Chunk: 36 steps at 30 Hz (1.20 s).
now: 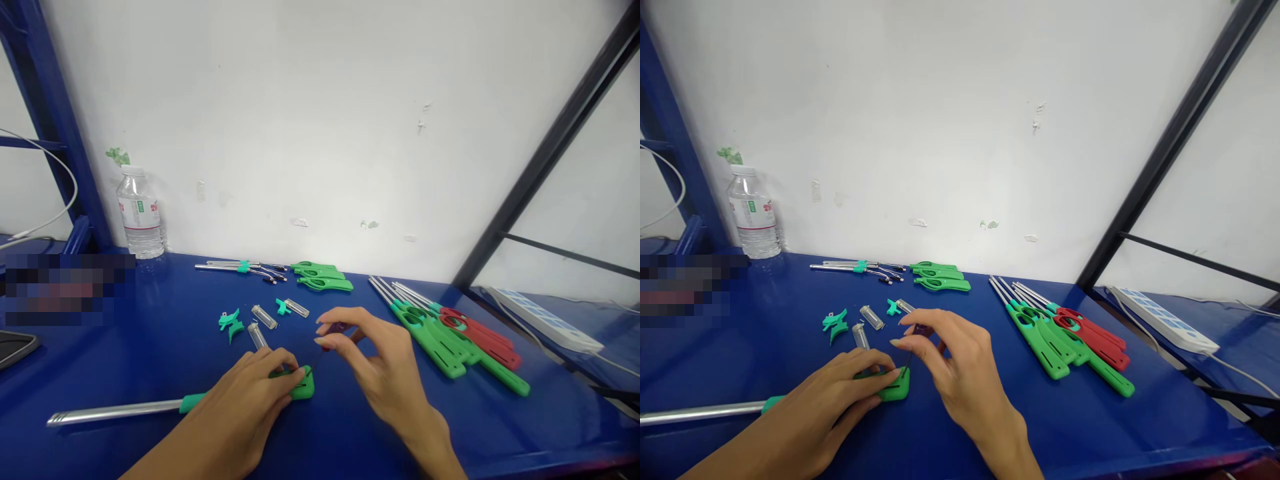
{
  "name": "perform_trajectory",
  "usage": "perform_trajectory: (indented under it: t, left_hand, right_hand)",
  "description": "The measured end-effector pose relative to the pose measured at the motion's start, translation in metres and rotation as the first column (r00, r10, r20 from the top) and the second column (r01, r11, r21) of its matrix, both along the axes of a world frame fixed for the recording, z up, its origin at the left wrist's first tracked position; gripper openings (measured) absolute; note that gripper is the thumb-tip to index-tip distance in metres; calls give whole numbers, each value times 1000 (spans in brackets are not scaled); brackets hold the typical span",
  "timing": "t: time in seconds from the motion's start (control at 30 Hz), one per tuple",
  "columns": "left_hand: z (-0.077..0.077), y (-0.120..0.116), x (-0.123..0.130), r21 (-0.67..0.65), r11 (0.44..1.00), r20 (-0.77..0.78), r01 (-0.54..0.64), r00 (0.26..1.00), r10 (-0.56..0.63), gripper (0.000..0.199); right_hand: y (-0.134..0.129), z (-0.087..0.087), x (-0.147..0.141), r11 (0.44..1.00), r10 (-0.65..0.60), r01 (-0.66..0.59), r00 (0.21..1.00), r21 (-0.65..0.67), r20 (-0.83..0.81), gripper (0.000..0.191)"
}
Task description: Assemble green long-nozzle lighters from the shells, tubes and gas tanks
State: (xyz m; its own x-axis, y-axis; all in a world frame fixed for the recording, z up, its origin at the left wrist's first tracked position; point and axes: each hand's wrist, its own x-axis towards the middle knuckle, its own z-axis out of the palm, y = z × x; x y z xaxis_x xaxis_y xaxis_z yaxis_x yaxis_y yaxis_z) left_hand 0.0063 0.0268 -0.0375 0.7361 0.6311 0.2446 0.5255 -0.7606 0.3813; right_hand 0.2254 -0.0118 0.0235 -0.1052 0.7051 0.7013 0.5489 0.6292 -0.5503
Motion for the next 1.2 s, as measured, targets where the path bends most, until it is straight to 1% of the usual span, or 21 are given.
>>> perform_trajectory:
  t: [0.07,0.1,0.2,0.23,0.3,0.37,0.4,0.47,0.57,0.6,0.67,0.73,0.77,0.83,0.9,0.93,1.0,1.07,1.13,1.2]
  left_hand:
    - [1,0,1,-1,1000,8,12,1000,-12,41]
    - [2,-1,1,-5,1000,9,22,1000,-22,41]
    - [6,-1,4,-14,999,11,51,999,-51,39]
    - [7,-2,5,-15,998,9,58,998,-58,39]
    - [7,-2,6,-14,998,6,68,998,-68,40]
    - [7,-3,6,-13,997,1,70,998,-70,41]
    - [7,-3,6,-13,997,-1,70,998,-70,41]
    - [6,-4,5,-11,998,-4,68,998,-68,40]
    - [6,-4,4,-9,998,-6,68,998,-69,40]
    - [6,-4,4,-9,998,-6,69,998,-69,40]
    - [7,-3,4,-13,997,-5,71,997,-71,40]
    - [7,-3,5,-15,997,-2,72,997,-72,39]
    - [7,-4,5,-15,997,-1,72,997,-72,38]
    - [7,-4,5,-11,997,3,71,997,-71,39]
    - [6,-5,5,-8,997,7,71,997,-71,38]
    - [6,-5,5,-7,997,8,72,997,-72,38]
    - [5,-4,4,-5,997,10,73,997,-72,39]
    - [6,-3,4,-5,997,9,75,997,-75,39]
    - [6,-2,5,-3,997,9,76,997,-76,39]
    - [5,-2,5,1,997,7,75,997,-75,39]
  right_hand:
    - [0,-1,0,999,-26,25,999,31,20,15]
    - [0,-1,0,1000,-16,15,999,27,37,20]
    - [-2,0,0,996,93,-92,994,-18,65,41]
    - [-2,1,0,992,126,-124,991,-25,56,44]
    - [-2,1,0,992,128,-128,991,4,28,39]
    - [-1,2,0,997,60,-61,998,57,20,27]
    - [0,2,0,997,26,-28,999,75,28,24]
    - [0,3,0,997,5,-10,999,80,54,25]
    - [0,3,1,998,54,-55,998,41,24,35]
    - [0,2,1,998,58,-58,998,41,-3,33]
    - [1,2,1,998,22,-20,999,61,-37,24]
    - [0,1,1,995,-25,27,999,97,-32,15]
    - [0,2,1,994,-25,27,999,102,-20,13]
    - [-1,2,2,997,27,-26,1000,69,-14,19]
    - [-2,3,3,997,79,-78,996,27,-43,26]
    - [-2,3,3,997,80,-79,995,25,-61,25]
    - [-2,3,3,997,39,-34,997,67,-74,19]
    - [-2,3,3,995,-3,7,999,101,-46,17]
    - [-2,4,3,997,16,-16,1000,75,-7,24]
    - [-2,4,3,997,79,-79,997,22,-13,32]
